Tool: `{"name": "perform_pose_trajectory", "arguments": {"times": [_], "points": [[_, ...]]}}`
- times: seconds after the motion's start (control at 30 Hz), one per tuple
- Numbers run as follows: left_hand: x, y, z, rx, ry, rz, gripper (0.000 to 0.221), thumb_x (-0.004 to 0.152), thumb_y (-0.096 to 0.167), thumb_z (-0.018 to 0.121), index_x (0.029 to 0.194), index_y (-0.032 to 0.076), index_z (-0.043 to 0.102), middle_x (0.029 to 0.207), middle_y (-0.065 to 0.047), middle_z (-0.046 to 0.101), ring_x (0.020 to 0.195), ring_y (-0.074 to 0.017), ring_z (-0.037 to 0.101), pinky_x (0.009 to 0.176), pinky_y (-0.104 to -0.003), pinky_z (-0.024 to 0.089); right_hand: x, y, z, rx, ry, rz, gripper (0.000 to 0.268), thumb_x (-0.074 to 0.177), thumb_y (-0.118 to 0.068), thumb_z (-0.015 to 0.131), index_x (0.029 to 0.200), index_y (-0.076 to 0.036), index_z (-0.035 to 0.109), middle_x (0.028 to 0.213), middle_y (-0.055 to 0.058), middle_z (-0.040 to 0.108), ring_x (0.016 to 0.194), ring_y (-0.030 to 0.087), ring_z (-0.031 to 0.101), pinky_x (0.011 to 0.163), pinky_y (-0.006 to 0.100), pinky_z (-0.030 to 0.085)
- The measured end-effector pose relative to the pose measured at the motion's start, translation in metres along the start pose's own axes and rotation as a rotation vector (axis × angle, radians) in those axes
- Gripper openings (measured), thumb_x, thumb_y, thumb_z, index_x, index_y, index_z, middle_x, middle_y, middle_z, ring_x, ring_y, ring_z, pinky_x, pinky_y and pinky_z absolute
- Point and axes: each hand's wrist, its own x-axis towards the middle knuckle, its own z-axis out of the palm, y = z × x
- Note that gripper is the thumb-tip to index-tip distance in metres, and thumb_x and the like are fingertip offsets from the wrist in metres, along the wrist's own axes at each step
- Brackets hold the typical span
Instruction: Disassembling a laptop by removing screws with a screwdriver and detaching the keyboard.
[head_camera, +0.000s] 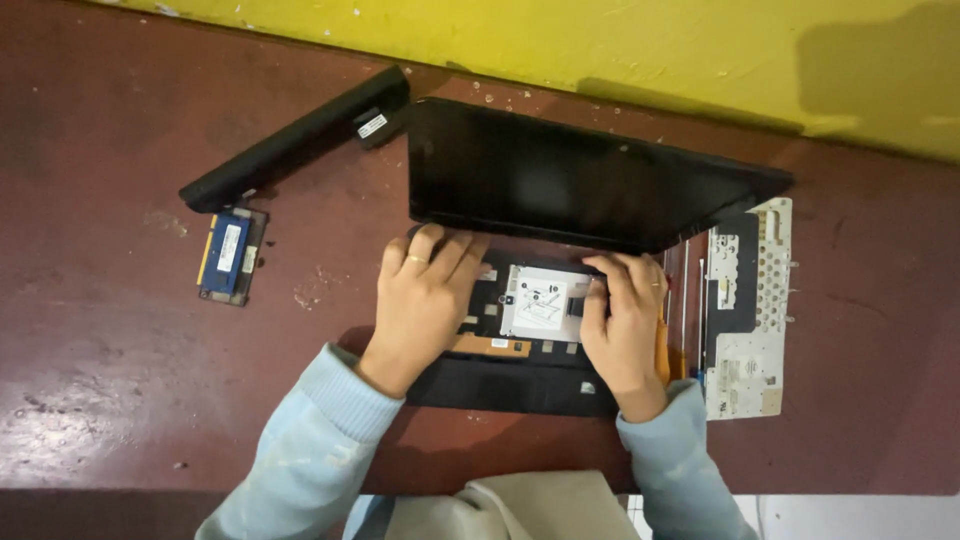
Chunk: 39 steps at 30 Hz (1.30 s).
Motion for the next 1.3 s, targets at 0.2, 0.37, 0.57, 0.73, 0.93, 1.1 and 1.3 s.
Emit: {"name": "perform_pose_trajectory", "arguments": {"times": [0.2,0.37,0.57,0.73,0.93,1.1,1.3], "points": [[-0.004,-0.005,0.013,-0.144,0.005,0.002,0.009,0.099,0.017,0.070,0.100,0.009,0.076,0.091,-0.003,0.069,0.097,-0.0234,0.064,0.094,-0.041,0.045,-0.007,0.008,0.007,-0.011,0.025,0.008,0.021,0.092,-0.007,0.064,0.112,-0.011,0.070,0.108,0.004,0.060,0.108,0.027,0.059,0.111,0.041,0.035],[-0.003,-0.003,0.010,-0.092,-0.043,0.030,0.013,0.102,0.012,0.062,0.093,0.007,0.070,0.087,-0.008,0.061,0.092,-0.0285,0.059,0.091,-0.042,0.046,-0.007,0.010,0.006,-0.033,0.038,-0.017,0.023,0.091,-0.014,0.068,0.114,-0.013,0.070,0.108,0.005,0.061,0.106,0.029,0.060,0.108,0.043,0.034],[0.006,-0.001,0.006,-0.046,-0.101,0.011,0.016,0.105,0.014,0.058,0.091,0.008,0.064,0.085,-0.008,0.054,0.092,-0.0282,0.056,0.087,-0.040,0.041,0.001,-0.001,-0.001,-0.036,-0.020,-0.049,0.022,0.100,-0.016,0.064,0.121,-0.010,0.068,0.111,0.005,0.062,0.106,0.026,0.060,0.109,0.042,0.032],[0.006,-0.002,0.006,-0.026,-0.185,-0.008,0.015,0.102,0.017,0.058,0.091,0.008,0.061,0.086,-0.008,0.055,0.094,-0.0281,0.054,0.087,-0.039,0.039,0.017,-0.024,-0.008,-0.084,-0.155,-0.109,0.027,0.105,-0.023,0.057,0.124,-0.006,0.064,0.113,0.011,0.061,0.109,0.029,0.060,0.106,0.045,0.035],[0.000,0.000,0.009,0.020,-0.206,0.005,0.014,0.102,0.018,0.057,0.091,0.009,0.059,0.085,-0.009,0.055,0.094,-0.0292,0.054,0.089,-0.040,0.038,0.008,-0.011,0.007,-0.083,-0.226,-0.069,0.026,0.101,-0.029,0.060,0.110,-0.005,0.058,0.110,0.012,0.051,0.105,0.035,0.055,0.096,0.047,0.038],[-0.003,-0.005,0.008,-0.031,-0.196,0.002,0.012,0.100,0.016,0.058,0.092,0.008,0.059,0.084,-0.009,0.054,0.094,-0.0295,0.054,0.089,-0.041,0.038,0.012,-0.020,-0.005,-0.081,-0.218,-0.049,0.021,0.104,-0.025,0.057,0.112,-0.006,0.060,0.109,0.011,0.051,0.105,0.034,0.055,0.094,0.045,0.038],[0.005,0.007,-0.040,-0.231,-0.090,0.000,0.027,0.093,0.001,0.064,0.120,-0.001,0.071,0.111,-0.017,0.067,0.114,-0.0360,0.063,0.100,-0.044,0.047,-0.019,-0.010,-0.063,0.053,-0.033,0.051,0.028,0.100,-0.010,0.064,0.128,-0.006,0.067,0.119,0.012,0.061,0.114,0.036,0.063,0.100,0.046,0.044]]}}
